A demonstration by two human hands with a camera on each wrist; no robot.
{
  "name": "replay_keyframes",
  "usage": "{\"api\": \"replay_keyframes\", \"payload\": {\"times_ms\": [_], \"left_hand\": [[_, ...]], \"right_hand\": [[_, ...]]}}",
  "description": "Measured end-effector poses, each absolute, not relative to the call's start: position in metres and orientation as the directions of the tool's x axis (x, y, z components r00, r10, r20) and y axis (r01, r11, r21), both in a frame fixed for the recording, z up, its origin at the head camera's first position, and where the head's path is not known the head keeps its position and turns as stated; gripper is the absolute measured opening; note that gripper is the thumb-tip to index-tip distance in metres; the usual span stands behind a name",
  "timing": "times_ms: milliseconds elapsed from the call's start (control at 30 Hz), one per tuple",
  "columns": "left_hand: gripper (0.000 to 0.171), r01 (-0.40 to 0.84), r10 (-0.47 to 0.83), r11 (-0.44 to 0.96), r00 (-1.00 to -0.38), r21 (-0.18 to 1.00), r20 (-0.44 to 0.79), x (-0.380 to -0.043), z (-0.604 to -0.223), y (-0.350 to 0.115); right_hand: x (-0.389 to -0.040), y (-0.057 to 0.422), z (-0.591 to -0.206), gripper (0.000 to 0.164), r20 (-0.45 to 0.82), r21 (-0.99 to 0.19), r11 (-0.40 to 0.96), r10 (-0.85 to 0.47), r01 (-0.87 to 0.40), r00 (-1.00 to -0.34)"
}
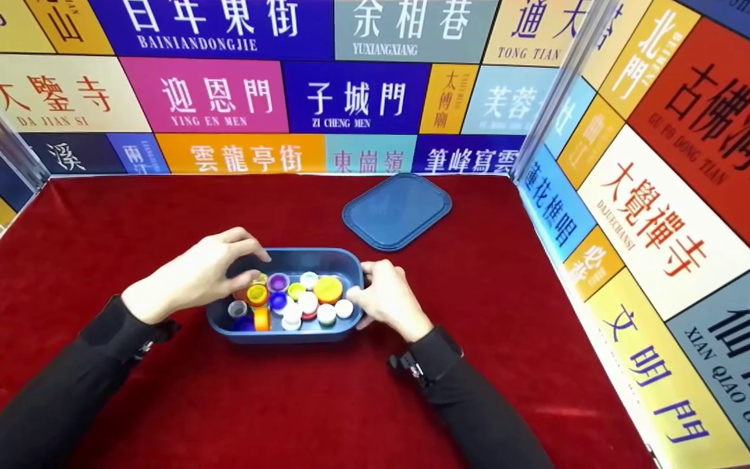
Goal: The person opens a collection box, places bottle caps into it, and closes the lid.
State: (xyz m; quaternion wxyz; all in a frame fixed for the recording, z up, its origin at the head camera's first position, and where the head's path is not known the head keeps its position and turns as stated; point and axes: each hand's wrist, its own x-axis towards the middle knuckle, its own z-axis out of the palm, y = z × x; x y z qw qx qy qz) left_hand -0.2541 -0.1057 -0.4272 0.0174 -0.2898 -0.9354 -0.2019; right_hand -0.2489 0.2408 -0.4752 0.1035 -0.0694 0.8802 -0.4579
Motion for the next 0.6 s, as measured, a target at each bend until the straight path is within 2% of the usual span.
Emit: {"api": "replay_keyframes", "payload": {"times_ms": [167, 367, 600], "left_hand": [[0.037, 0.545, 0.506, 0.734, -0.837, 0.405, 0.209, -0.249, -0.435, -0.121], [0.054, 0.503, 0.423, 0.727, -0.864, 0.467, 0.273, -0.244, -0.449, -0.14], [0.069, 0.379, 0.301, 0.738, -0.925, 0.559, 0.23, -0.232, -0.464, -0.152]], "right_hand": [[-0.249, 0.241, -0.475, 0.052, -0.134, -0.831, 0.557, -0.221, -0.012, -0.966], [-0.249, 0.242, -0.474, 0.051, -0.135, -0.836, 0.549, -0.223, -0.01, -0.965], [-0.249, 0.243, -0.474, 0.049, -0.136, -0.851, 0.524, -0.245, -0.014, -0.96]]}}
